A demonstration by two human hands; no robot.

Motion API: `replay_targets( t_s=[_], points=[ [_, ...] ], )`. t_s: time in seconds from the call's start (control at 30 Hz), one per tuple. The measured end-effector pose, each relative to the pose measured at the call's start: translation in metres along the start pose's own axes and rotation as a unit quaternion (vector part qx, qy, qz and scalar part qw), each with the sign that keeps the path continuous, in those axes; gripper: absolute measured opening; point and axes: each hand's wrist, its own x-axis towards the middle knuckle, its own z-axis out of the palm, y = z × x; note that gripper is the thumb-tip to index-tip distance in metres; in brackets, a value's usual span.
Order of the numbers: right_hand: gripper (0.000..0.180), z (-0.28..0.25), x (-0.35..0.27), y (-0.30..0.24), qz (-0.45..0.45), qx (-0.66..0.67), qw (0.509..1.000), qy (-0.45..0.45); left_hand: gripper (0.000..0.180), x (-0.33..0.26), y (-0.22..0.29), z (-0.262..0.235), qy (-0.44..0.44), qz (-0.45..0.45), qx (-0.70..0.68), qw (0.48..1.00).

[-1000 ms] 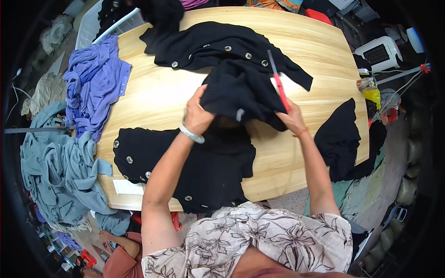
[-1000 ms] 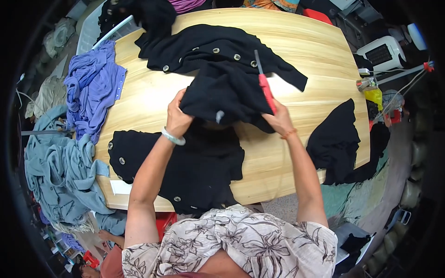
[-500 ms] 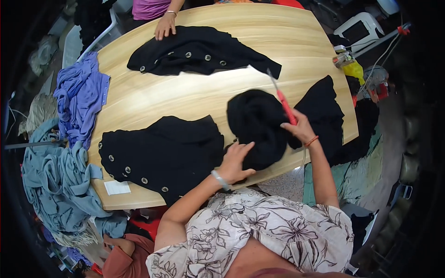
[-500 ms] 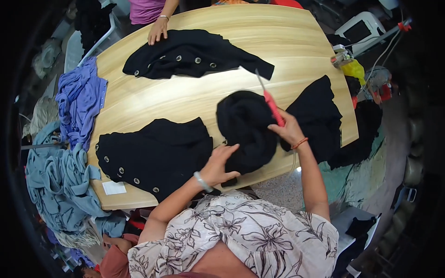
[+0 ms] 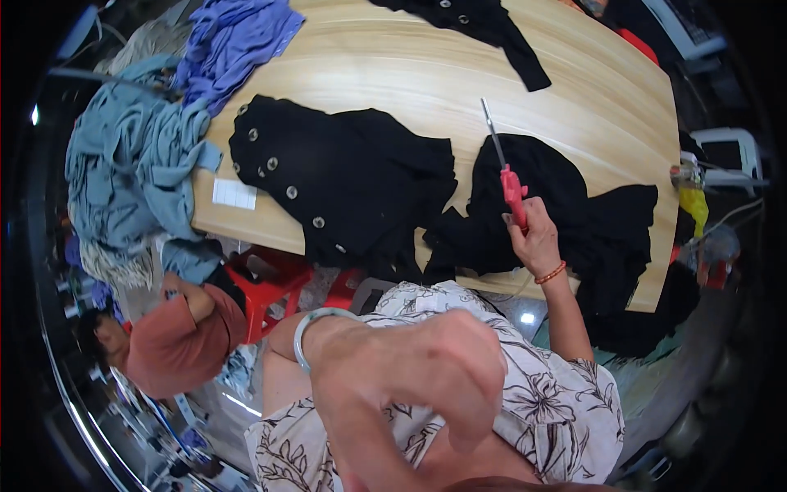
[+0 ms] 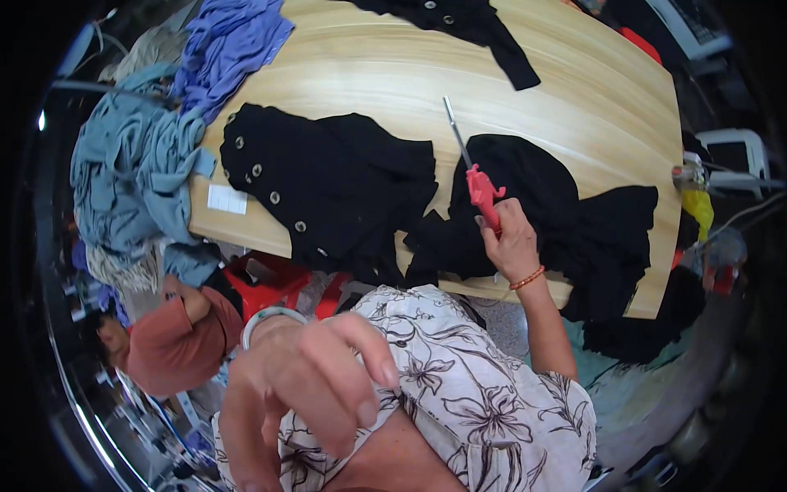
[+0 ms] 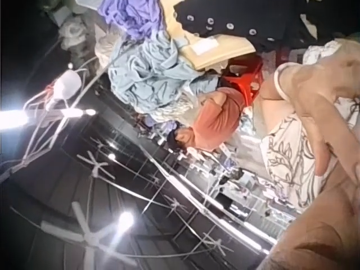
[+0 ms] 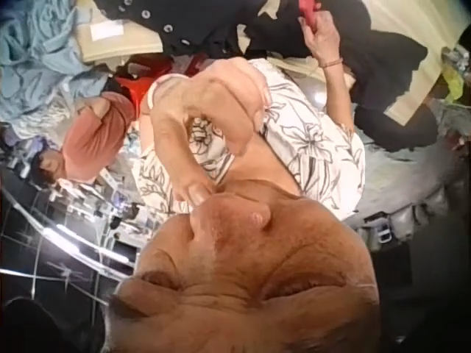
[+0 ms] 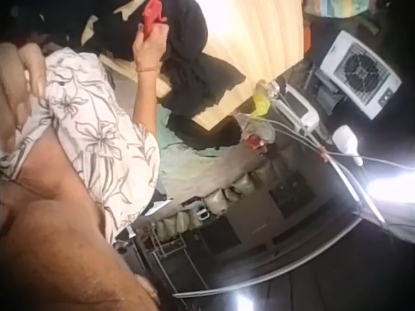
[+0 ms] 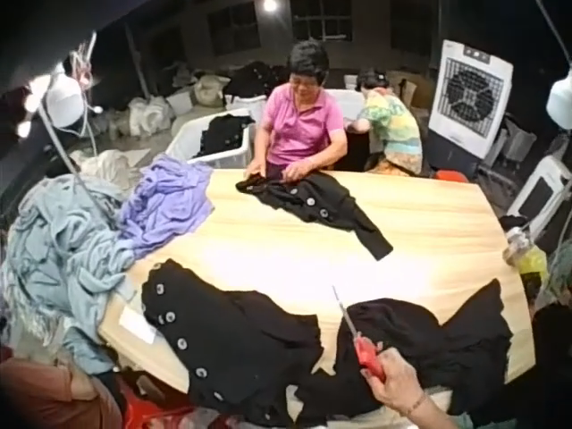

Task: Trimming excess threads and fabric from black clothing pieces using scissors.

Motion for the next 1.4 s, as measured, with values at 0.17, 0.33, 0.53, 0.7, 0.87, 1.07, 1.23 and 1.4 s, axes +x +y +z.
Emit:
replay_targets(
  t_s=[0.17,0.33,0.53,0.7,0.87,1.07,1.23,1.4],
  points=[
    [0.011,0.031,0.005,-0.029,-0.018,0.074,0.997,-0.008,0.023,-0.021,0.028,0.012,0.080,-0.004,0.010,0.997],
    [0.014,0.055,0.003,-0.059,0.109,0.186,0.969,-0.120,0.021,-0.044,0.055,-0.005,0.087,-0.032,0.012,0.996],
    [0.032,0.120,-0.008,-0.109,-0.008,0.100,0.981,-0.166,0.069,-0.202,0.025,-0.090,0.479,-0.347,0.528,0.609],
    [0.034,0.185,0.016,-0.100,0.042,0.067,0.989,-0.127,0.110,-0.384,-0.033,-0.084,0.627,-0.666,0.102,0.392],
    [0.043,0.178,0.058,-0.058,0.039,-0.001,0.993,-0.109,0.053,-0.359,-0.133,-0.062,0.683,-0.540,-0.043,0.491],
    [0.027,0.113,0.108,-0.048,0.060,-0.095,0.986,-0.120,0.047,-0.282,-0.131,-0.045,0.389,-0.669,-0.017,0.633],
    [0.029,0.072,0.048,-0.041,0.060,-0.337,0.933,-0.108,0.020,-0.251,-0.027,-0.107,0.423,-0.382,0.513,0.642],
    [0.025,0.072,0.021,-0.068,0.039,-0.218,0.972,-0.073,0.041,-0.322,0.037,-0.205,0.272,-0.400,0.775,0.408]
  ],
)
